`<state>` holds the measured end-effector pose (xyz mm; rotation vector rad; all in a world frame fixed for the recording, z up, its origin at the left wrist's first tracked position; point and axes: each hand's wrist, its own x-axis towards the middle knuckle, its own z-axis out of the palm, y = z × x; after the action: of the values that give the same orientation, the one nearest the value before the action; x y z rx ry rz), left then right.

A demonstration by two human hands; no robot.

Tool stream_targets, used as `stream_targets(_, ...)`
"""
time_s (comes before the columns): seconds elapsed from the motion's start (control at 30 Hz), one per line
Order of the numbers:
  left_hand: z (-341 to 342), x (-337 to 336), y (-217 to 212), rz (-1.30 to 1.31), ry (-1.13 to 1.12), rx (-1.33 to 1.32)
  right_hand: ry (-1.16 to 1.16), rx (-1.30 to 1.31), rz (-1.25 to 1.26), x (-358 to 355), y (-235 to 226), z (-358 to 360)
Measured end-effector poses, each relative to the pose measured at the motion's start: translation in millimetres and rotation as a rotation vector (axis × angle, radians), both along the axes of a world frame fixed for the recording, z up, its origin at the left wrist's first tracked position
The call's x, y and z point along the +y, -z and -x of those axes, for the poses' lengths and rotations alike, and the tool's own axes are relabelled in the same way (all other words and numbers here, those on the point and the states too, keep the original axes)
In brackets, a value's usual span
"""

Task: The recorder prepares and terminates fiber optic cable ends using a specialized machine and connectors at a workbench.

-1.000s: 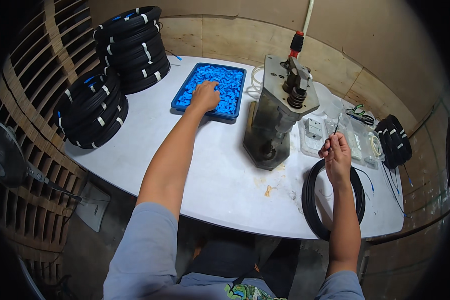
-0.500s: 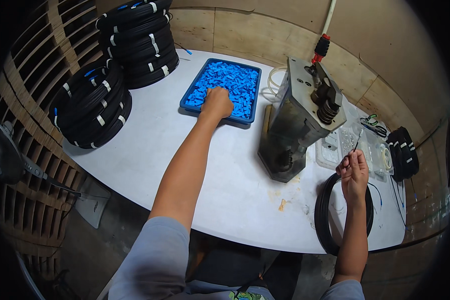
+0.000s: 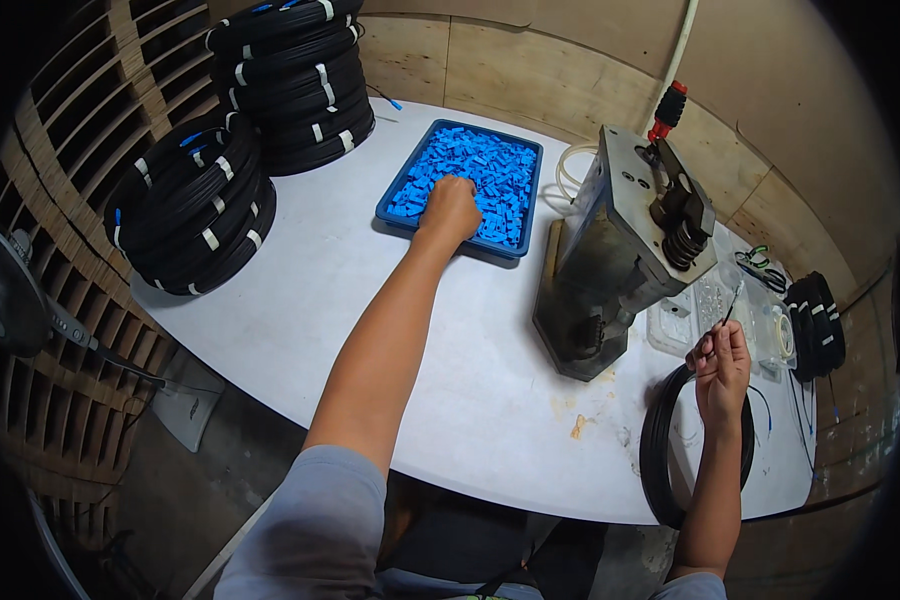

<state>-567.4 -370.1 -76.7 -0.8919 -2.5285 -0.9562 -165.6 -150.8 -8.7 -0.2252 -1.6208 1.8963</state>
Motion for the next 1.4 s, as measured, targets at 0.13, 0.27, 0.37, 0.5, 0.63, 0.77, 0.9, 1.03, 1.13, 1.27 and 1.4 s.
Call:
stream_targets(0.13, 3, 0, 0, -0.053, -0.025, -0.055, 0.01, -0.003, 0.003, 0, 0, 1)
stream_targets(0.27, -4, -1, -9, -0.142, -0.026, -0.126, 0.019, -0.004, 0.005, 0, -1, 1)
stream_targets(0.37, -20, -1, -19, -0.168, -0.111, -0.103, 0.027, -0.004, -0.001, 2, -2, -1)
stream_targets(0.5, -10, -2, -9, -0.235, -0.106, -0.038, 0.018, 0.001, -0.009, -2, -1, 3)
stream_targets(0.63, -16, 3, -26, -0.394, 0.019, -0.151, 0.059, 0.011, -0.003, 0, -3, -2)
stream_targets(0.77, -17, 4, -51, -0.515, 0.053, -0.172, 0.049, 0.027, 0.032, -2, -4, 3)
stream_targets(0.9, -52, 12, -107, -0.852, 0.269, -0.166, 0.065, 0.055, 0.046, 1, -3, 4)
stream_targets(1.03, -105, 12, -164, -0.968, 0.392, -0.147, 0.069, 0.061, 0.011, 3, -3, 3)
stream_targets(1.13, -143, 13, -199, -1.002, 0.581, -0.183, 0.083, 0.059, 0.004, 2, -7, 1)
stream_targets(1.27, -196, 21, -226, -0.99, 0.763, -0.215, 0.082, 0.07, 0.014, 6, -10, -1)
stream_targets(1.4, -239, 35, -229, -0.988, 0.948, -0.463, 0.128, 0.056, 0.004, 4, -16, -2)
